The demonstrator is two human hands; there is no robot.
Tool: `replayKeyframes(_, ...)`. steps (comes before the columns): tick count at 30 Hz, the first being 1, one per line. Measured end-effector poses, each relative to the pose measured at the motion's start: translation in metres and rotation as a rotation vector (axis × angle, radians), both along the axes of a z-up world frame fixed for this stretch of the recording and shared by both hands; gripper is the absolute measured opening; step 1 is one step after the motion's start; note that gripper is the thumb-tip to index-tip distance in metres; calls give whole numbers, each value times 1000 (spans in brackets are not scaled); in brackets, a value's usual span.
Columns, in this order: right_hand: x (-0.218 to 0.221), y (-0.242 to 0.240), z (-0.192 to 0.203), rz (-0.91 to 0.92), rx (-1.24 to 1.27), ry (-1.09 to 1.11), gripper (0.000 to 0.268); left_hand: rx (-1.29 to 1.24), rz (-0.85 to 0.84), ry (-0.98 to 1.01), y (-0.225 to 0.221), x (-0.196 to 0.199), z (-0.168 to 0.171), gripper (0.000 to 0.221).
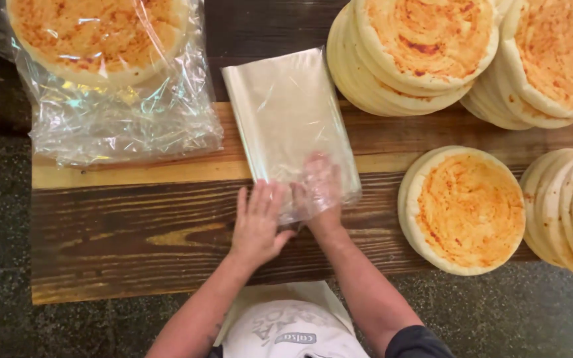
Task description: The person places round pizzas one by one into clear plastic bags on a wooden table.
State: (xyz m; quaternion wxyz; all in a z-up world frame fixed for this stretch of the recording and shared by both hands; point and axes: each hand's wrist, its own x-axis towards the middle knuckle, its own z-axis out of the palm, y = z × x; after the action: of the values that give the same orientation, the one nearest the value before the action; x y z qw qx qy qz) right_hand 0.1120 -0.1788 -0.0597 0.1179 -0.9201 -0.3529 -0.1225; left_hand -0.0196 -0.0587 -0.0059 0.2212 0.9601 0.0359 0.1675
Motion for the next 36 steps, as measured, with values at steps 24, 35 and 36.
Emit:
replayKeyframes(24,-137,-95,253,110,771,1207,23,-404,-138,-456,26,12,80,42)
replayKeyframes(35,-71,-21,367,-1078,1121,357,14,-396,-420,-485,39,5,197,11)
replayKeyframes(36,-46,-82,337,-1085,1129,361,14,-390,-427,-479,45,5,202,11)
